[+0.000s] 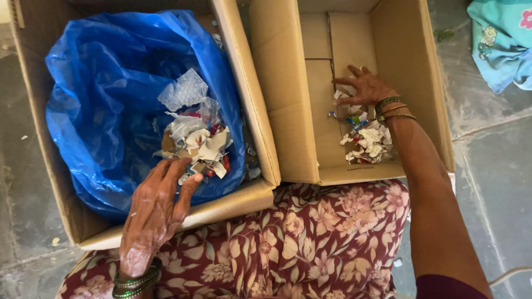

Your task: The person sits on the floor and sorts small pieces of waste by hand, picking items from a blue plastic bag inside a cardboard box and placing them into a second cardboard box. The person handles paper, plastic, and other small debris one at a time.

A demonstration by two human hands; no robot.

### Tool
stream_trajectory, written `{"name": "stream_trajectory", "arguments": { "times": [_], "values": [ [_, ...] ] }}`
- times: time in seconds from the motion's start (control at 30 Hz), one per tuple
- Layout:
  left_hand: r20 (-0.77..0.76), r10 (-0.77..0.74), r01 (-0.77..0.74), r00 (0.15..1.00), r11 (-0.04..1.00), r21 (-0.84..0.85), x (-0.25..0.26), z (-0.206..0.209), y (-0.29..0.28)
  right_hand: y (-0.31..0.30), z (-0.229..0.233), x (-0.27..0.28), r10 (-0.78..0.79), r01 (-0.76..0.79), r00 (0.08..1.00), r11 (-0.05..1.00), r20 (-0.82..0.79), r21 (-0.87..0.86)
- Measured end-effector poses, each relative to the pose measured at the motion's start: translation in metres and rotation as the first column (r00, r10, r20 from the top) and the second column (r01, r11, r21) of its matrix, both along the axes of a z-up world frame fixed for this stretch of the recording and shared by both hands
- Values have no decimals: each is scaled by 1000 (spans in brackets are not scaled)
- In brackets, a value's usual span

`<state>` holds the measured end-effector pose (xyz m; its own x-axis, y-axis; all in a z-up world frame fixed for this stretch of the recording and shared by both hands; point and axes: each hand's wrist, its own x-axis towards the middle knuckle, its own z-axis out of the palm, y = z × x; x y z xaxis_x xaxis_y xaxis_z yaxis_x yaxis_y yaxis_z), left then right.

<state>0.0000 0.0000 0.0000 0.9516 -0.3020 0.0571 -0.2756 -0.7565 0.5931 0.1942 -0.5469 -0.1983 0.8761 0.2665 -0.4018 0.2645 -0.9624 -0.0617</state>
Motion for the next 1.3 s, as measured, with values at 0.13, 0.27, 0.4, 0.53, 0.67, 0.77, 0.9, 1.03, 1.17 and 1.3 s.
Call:
{"name": "stream_trajectory", "arguments": {
  "times": [0.13,0.27,0.4,0.53,0.67,0.77,0.9,1.03,1.17,1.3],
  "values": [
    [44,-22,23,999,999,-24,-1,1,1,-6,2,-34,-72,89,981,992,-180,85],
    [17,-16,16,1000,999,-28,-1,-2,3,-19,10,-86,245,-237,967,966,-70,107],
    [57,-40,41,998,999,-10,-4,-8,5,-12,22,-130,69,-64,988,997,-136,36],
    [71,-37,38,997,999,-17,-7,-10,9,-10,4,-147,-16,11,995,999,-96,-48],
    [103,-38,42,994,998,-42,-10,-13,12,-26,-21,-147,-117,117,992,993,-54,-1],
    [110,-44,51,993,997,-60,-12,-14,14,-26,-13,-142,-164,162,986,986,27,46],
    [149,-60,75,987,993,-94,-14,-10,16,-18,28,-147,-259,182,947,920,189,346],
    [180,-71,96,981,986,-135,-19,-3,18,-7,77,-146,-351,211,906,859,236,467],
    [234,-81,122,969,979,-166,-21,-2,21,-11,107,-147,-420,174,834,816,358,551],
    [225,-54,101,973,975,-199,-24,-5,23,-27,94,-143,-361,153,808,892,466,425]
  ]
}}
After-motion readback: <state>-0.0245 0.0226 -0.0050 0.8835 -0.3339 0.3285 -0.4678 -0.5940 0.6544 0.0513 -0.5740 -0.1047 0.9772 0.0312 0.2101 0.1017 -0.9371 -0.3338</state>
